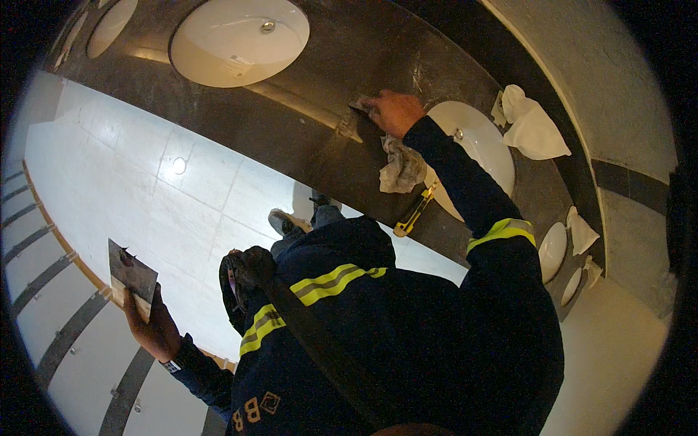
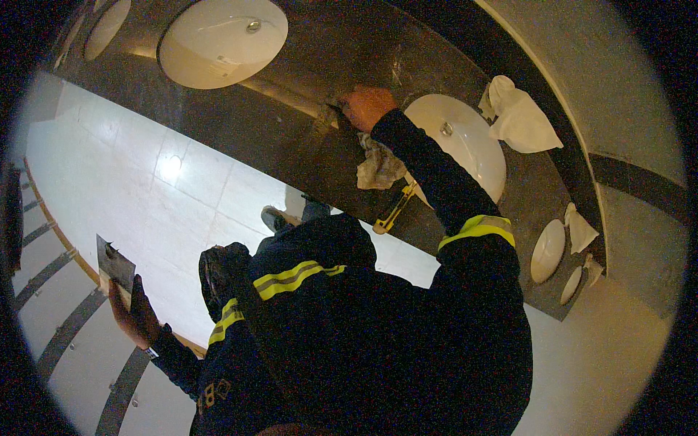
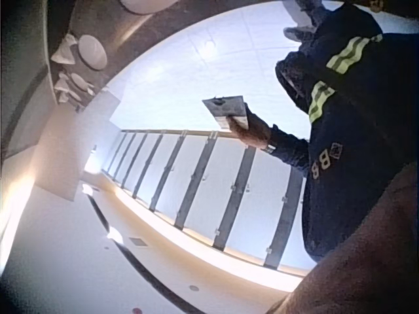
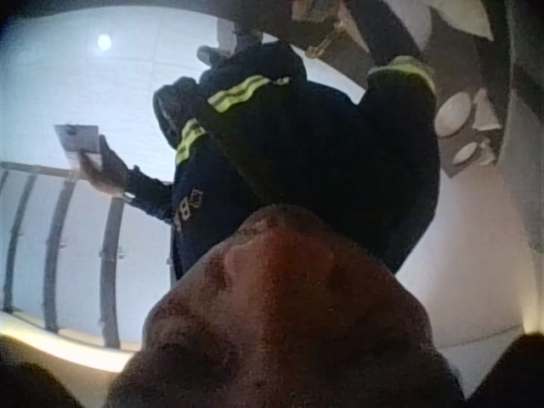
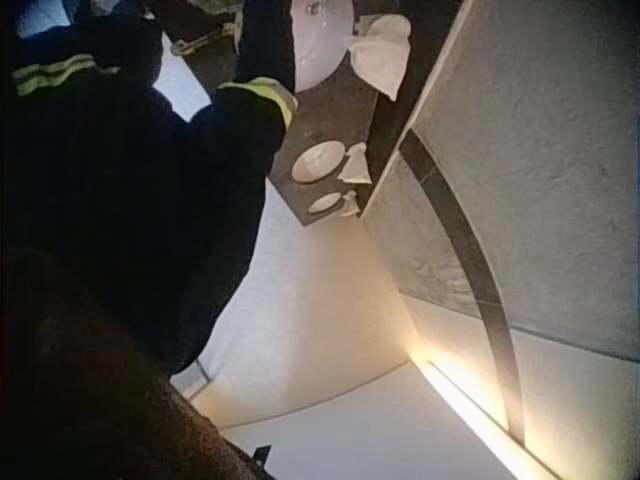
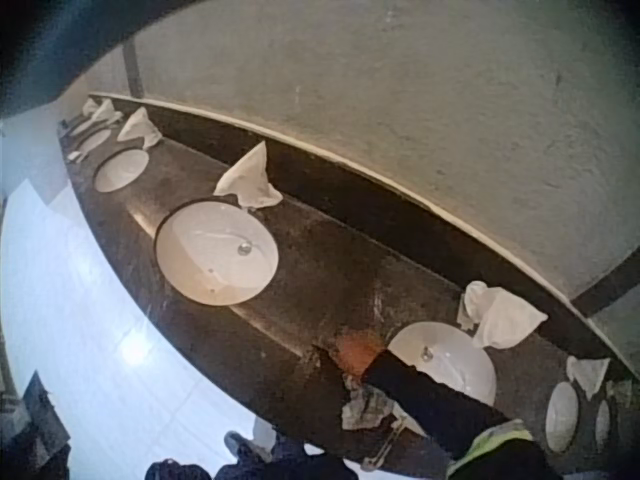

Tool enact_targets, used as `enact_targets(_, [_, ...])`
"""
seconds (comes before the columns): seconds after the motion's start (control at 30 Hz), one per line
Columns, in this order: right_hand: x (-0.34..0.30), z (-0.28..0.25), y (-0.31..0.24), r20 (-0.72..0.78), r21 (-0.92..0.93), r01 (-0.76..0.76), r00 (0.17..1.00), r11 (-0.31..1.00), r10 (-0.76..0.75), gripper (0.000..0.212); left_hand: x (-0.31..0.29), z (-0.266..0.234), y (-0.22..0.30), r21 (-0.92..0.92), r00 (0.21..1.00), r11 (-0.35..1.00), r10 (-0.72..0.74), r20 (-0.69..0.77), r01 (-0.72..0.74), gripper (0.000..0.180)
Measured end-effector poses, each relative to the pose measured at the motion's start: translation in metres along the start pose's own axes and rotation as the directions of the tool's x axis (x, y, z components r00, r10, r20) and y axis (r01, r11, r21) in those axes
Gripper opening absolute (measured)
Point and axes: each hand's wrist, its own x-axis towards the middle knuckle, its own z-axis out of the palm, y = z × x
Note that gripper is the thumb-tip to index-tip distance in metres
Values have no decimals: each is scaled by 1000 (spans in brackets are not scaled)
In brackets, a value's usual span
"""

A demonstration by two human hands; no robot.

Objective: The person scrapes a dark countertop surface with a small metal scraper, repeatedly lifting the tool to clear debris. The person also wipes the surface with a cloth and moves around the curved counter to reach different areas.

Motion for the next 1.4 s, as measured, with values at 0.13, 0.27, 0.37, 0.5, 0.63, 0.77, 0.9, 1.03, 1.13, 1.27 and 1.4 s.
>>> enact_targets(0.13, [-12, -5, -6, 101, 13, -33, 994, 999, 31, 35, 5, -3, -14, -290, 994, 951, -111, 21, 112, 48])
enact_targets(0.27, [-8, -19, -2, 115, 356, -73, 993, 932, 34, 34, 1, -1, 11, 131, 1000, 991, -13, 5, 12, 47])
enact_targets(0.37, [12, 4, 20, 53, 536, -26, 999, 844, -3, 48, 3, 2, 13, 97, 1000, 995, -23, 14, 22, 46])
enact_targets(0.5, [38, 28, 41, 44, 409, -1, 999, 913, -18, 57, 6, 3, 16, 145, 999, 989, 1, 32, -6, 45])
enact_targets(0.63, [54, 25, 34, 55, 333, -24, 998, 942, 6, 57, 4, 0, 1, -115, 996, 993, -18, 92, 28, 45])
enact_targets(0.77, [58, 11, 7, 245, 303, 7, 966, 953, -85, 54, 6, 2, -7, -257, 990, 957, -116, 79, 133, 45])
enact_targets(0.9, [46, -6, -14, 275, 318, 59, 950, 946, -151, 49, 3, 2, 10, 43, 999, 998, -40, 30, 39, 46])
enact_targets(1.03, [49, -7, -2, 250, 366, 67, 954, 928, -167, 45, 3, 0, 11, 207, 997, 976, 72, 7, -72, 49])
enact_targets(1.13, [53, 31, -14, 297, 353, 42, 942, 935, -155, 46, 3, 1, 15, 228, 999, 972, 51, 12, -52, 47])
enact_targets(1.27, [36, 7, -27, 285, 424, 130, 920, 896, -268, 49, 2, 0, 12, 111, 999, 994, 6, 34, -10, 45])
enact_targets(1.4, [34, -18, 5, 302, 483, 32, 932, 875, -201, 55, 2, 2, 5, 76, 1000, 997, 17, 22, -18, 44])
